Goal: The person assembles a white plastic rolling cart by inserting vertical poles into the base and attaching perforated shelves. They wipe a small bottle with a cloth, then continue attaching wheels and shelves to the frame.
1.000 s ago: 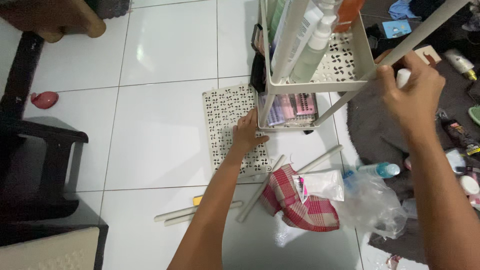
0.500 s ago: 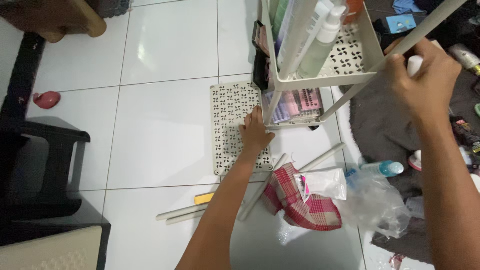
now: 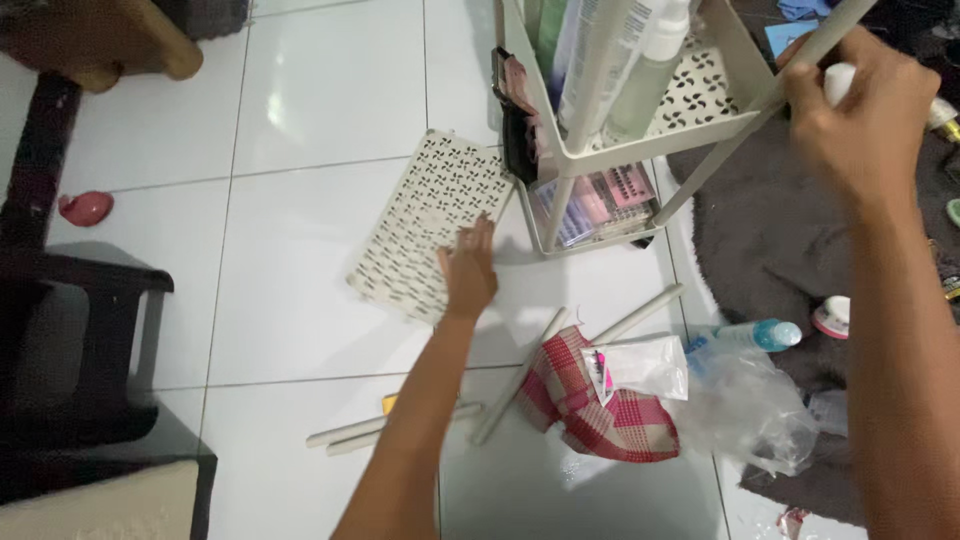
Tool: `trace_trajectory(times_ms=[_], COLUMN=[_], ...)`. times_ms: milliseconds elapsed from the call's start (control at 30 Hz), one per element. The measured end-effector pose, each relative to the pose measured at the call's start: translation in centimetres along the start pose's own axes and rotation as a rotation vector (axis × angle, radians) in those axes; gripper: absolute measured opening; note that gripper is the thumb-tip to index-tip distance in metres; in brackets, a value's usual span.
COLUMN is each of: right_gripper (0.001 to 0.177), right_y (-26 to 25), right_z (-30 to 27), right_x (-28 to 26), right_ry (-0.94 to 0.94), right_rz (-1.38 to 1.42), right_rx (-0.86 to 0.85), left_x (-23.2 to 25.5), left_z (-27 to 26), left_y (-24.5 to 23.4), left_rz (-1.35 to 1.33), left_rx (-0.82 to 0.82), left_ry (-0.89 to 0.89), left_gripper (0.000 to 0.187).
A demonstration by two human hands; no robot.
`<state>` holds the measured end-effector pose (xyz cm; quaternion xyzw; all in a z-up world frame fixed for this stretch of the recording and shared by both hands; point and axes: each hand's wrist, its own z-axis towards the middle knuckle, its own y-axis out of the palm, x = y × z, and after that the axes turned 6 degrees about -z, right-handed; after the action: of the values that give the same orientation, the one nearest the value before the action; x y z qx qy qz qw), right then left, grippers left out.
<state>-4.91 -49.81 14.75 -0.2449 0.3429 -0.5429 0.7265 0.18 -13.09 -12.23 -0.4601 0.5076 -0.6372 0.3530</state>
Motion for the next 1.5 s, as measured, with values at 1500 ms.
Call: trace_trajectory(times_ms=[1500], right_gripper=[0.014], right_y=[-1.5], right_z=[-0.5], right_x=[-2.3], right_ry=[0.222], right_rz=[0.210], right_rx=[-0.043], left_x=[4.6], left_z=[1.7], left_y=[11.1], left_rz=[-1.863], left_rx=[-0.313], left_ry=[-0.914], left_gripper=[0.028])
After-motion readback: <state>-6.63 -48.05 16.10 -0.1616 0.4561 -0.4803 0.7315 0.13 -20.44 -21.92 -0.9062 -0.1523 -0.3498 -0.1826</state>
